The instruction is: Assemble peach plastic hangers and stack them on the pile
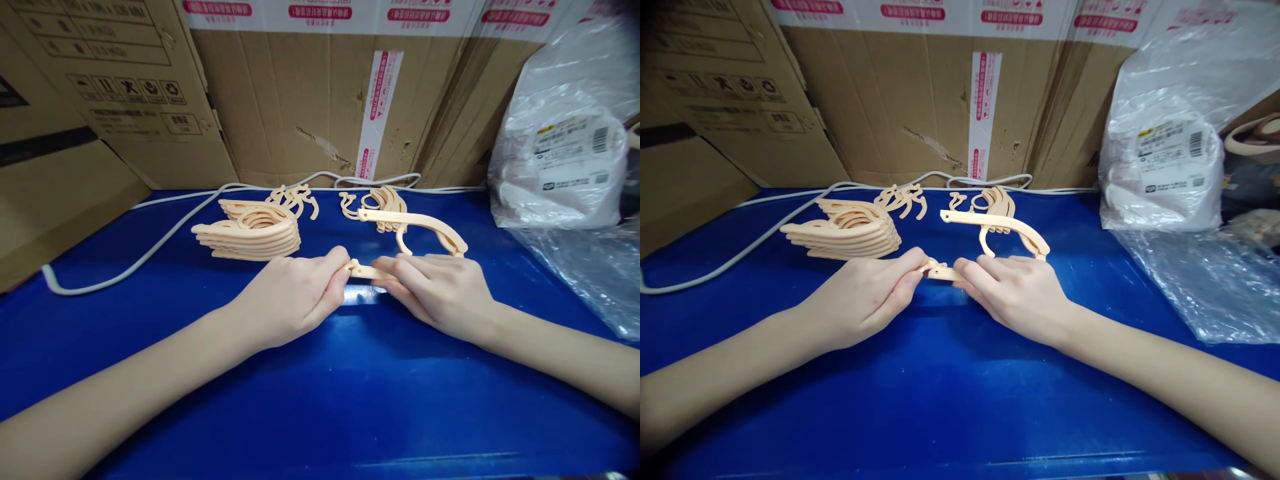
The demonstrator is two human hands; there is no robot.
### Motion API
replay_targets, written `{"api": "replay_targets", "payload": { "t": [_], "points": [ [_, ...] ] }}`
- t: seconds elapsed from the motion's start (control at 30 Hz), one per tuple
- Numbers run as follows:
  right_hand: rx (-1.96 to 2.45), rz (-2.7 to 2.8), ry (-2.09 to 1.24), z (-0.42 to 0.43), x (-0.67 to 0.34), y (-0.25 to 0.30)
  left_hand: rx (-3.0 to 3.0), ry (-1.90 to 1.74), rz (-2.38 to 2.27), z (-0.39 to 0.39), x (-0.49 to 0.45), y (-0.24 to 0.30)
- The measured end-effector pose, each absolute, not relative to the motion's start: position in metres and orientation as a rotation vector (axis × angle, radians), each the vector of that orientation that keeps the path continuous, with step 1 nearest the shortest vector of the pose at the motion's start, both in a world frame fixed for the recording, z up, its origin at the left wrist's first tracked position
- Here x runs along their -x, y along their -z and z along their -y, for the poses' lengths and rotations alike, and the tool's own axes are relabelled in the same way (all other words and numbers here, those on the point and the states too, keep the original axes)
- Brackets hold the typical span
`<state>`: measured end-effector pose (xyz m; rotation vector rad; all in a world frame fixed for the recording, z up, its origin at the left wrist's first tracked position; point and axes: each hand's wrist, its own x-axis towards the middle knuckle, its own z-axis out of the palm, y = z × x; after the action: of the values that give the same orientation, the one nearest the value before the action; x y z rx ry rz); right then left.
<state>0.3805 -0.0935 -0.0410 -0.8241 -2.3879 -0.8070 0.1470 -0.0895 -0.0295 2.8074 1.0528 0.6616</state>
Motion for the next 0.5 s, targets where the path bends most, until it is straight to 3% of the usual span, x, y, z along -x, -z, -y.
{"api": "replay_targets", "payload": {
  "t": [0.2,0.5],
  "points": [
    [0.78,2.38,0.878,0.0945,-0.3803,0.041,-2.76,-0.55,-1.072,0.0913,-0.1454,0.0253],
    [0.734,2.455,0.78,0.0937,-0.3811,0.0422,-3.221,-0.425,-1.146,0.0886,-0.1469,0.03]
  ]
}}
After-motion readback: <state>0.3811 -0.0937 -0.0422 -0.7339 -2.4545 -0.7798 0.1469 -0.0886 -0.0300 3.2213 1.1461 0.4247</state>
